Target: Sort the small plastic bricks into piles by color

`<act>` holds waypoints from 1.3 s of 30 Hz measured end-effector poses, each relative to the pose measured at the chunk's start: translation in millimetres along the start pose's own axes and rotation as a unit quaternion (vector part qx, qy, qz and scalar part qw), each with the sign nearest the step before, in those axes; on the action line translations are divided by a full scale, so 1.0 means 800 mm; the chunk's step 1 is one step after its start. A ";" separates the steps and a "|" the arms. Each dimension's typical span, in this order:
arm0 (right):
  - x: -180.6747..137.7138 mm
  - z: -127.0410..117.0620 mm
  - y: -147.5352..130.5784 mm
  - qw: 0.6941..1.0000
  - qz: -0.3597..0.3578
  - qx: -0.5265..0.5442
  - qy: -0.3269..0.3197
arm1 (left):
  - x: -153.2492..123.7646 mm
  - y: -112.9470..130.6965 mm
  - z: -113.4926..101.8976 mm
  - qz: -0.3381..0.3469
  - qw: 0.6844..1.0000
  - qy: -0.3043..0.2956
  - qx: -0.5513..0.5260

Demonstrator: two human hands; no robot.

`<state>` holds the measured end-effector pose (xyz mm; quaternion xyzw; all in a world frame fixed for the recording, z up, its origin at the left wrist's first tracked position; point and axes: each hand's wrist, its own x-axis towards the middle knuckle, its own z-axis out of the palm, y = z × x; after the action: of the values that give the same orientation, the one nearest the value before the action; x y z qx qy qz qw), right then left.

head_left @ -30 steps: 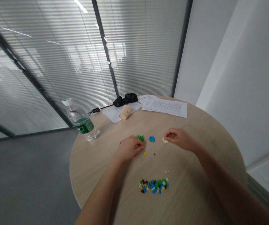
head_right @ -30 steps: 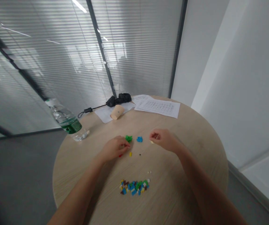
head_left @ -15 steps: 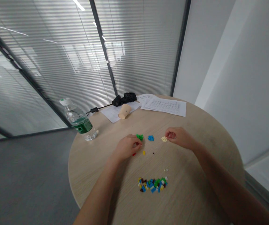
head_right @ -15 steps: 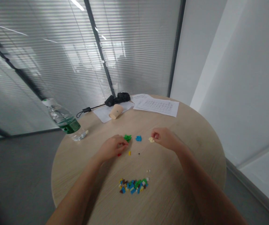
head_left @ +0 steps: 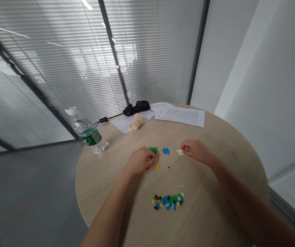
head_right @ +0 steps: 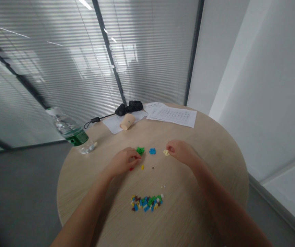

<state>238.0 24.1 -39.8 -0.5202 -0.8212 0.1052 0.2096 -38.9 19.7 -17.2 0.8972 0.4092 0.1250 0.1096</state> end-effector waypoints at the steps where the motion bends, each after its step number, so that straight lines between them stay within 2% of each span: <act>1: 0.000 0.000 0.000 1.000 -0.001 0.000 0.000 | 0.000 0.001 0.000 0.000 1.000 -0.002 0.001; 5: 0.000 0.000 0.003 1.000 0.005 0.007 0.010 | 0.000 0.002 0.001 -0.004 1.000 -0.010 0.003; 12: 0.001 -0.001 0.004 0.995 0.031 0.070 0.069 | 0.001 0.002 0.001 0.001 1.000 -0.002 0.007; 14: 0.000 -0.002 -0.005 0.991 0.042 0.111 0.055 | 0.001 0.002 0.001 0.000 1.000 -0.003 0.009; 16: -0.004 -0.004 -0.016 0.986 0.035 0.160 -0.018 | 0.001 0.002 0.001 -0.001 1.000 -0.005 0.010; 18: -0.009 -0.005 -0.029 0.968 0.017 0.205 -0.142 | 0.001 0.002 0.001 -0.005 1.000 -0.008 0.013; 20: -0.015 -0.005 -0.039 0.934 0.004 0.221 -0.280 | 0.001 0.002 0.002 -0.008 1.000 -0.010 0.015; 21: -0.018 -0.004 -0.044 0.919 0.003 0.221 -0.325 | 0.001 0.002 0.002 -0.010 1.000 -0.011 0.014; 23: -0.021 -0.002 -0.050 0.903 0.005 0.219 -0.370 | 0.001 0.002 0.002 -0.012 1.000 -0.011 0.013; 27: -0.021 0.000 -0.060 0.897 0.006 0.222 -0.382 | 0.001 0.001 0.002 -0.003 1.000 -0.011 0.015; 30: -0.022 0.001 -0.066 0.905 0.005 0.200 -0.376 | 0.001 0.001 0.003 -0.003 1.000 -0.011 0.020; 35: -0.025 0.004 -0.074 0.924 -0.023 0.148 -0.352 | 0.001 0.001 0.002 -0.007 1.000 -0.016 0.021; 37: -0.024 0.005 -0.070 0.925 -0.041 0.159 -0.342 | 0.000 0.001 0.002 -0.007 1.000 -0.015 0.020; 39: -0.020 0.005 -0.060 0.935 -0.048 0.179 -0.302 | 0.000 0.002 0.001 -0.007 1.000 -0.013 0.020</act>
<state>203.0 -11.2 -27.9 -0.3776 -0.8375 0.3922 0.0463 -37.3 18.4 -17.6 0.8977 0.4169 0.1044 0.0976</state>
